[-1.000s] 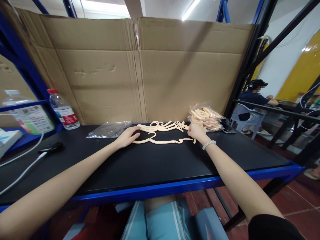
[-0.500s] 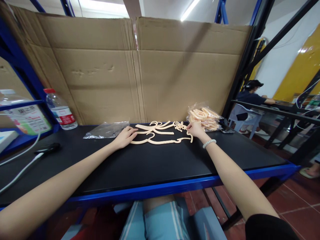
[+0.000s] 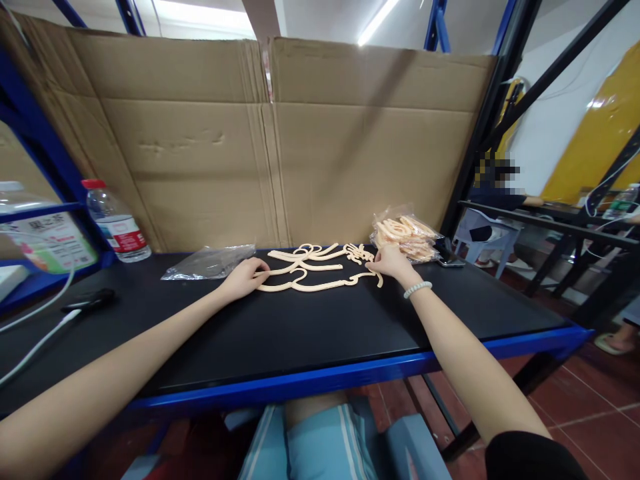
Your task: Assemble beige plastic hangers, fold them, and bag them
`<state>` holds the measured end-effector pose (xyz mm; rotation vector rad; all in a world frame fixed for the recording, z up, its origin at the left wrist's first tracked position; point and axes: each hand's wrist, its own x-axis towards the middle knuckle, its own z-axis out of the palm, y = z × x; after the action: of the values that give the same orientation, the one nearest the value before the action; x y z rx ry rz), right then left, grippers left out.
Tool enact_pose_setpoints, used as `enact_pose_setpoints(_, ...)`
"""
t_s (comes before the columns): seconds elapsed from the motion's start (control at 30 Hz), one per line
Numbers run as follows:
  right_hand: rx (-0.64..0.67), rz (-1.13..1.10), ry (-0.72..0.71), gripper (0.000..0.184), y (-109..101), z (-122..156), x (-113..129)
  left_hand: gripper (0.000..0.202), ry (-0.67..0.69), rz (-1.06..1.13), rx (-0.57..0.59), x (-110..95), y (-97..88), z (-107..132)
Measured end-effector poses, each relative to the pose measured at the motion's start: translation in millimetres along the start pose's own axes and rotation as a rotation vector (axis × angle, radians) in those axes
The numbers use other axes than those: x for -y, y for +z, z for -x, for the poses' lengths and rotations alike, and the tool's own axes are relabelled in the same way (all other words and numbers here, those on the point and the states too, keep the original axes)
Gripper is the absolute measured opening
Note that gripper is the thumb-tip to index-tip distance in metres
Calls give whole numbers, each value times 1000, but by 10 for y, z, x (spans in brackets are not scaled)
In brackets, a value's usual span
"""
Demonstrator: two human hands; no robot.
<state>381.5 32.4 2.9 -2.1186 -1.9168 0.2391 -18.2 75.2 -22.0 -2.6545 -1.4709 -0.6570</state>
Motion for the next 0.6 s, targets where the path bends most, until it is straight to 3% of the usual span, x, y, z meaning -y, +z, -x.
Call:
enact_pose_setpoints(0.37,65,-45,15,25,30,1,51,28,-90,141,-75,-91,-47,40)
enact_pose_setpoints(0.6,-60,-269,-5,26,39,-17,-11,28,-186,255,-226,-181,-100,72)
